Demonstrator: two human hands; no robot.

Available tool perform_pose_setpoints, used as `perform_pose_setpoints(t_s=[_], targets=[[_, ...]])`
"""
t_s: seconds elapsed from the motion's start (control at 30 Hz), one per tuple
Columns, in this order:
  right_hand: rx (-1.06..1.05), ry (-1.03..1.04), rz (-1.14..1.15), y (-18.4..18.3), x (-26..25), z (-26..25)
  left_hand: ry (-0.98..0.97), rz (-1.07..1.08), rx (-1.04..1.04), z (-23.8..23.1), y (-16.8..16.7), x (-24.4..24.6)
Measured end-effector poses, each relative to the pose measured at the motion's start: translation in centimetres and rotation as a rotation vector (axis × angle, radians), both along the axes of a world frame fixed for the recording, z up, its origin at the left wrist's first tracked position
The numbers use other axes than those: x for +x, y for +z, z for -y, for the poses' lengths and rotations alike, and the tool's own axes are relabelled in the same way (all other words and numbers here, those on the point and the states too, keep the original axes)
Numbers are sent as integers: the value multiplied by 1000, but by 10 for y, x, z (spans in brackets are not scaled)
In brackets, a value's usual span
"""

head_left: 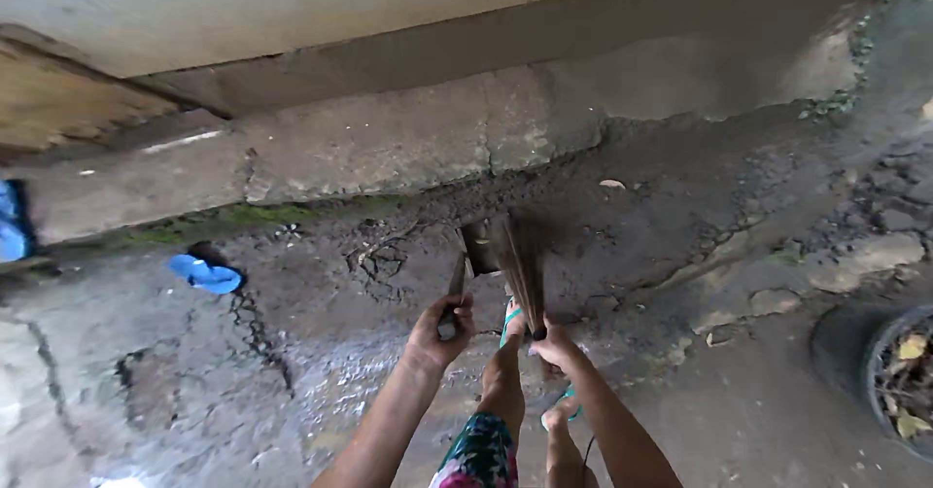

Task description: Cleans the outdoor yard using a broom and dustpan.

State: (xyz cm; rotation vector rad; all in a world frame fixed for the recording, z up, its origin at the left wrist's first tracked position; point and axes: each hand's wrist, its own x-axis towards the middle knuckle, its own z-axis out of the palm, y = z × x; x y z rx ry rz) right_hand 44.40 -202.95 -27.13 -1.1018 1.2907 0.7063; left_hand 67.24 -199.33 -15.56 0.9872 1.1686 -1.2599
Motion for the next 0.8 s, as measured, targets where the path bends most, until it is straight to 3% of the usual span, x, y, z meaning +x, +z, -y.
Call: perform_pose_setpoints(t_s=[0.13, 0.23, 0.3, 0.4, 0.5, 0.57, 0.67, 0.8], targets=[[-25, -121, 40, 44, -67, 22, -21, 0, -49, -5, 5, 4], [-180, -164, -111, 62, -99, 49, -14, -5, -67, -4, 14, 1], [-296, -256, -249, 50, -101, 77, -11, -5, -73, -1, 15, -4], [-424, -353, -402, 3, -95, 131, -40, -4, -40, 9, 5, -11], [-395, -251, -402, -29, -106, 170, -101, 5, 4, 21, -3, -17], [-322, -101, -330, -29, -117, 171, -149, 18, 22, 25, -3, -18], [-200, 41, -174, 8, -136, 149, -225, 34, 21, 31, -5, -19], [-65, 22, 0, 52, -157, 101, -240, 42, 48, 37, -4, -22]])
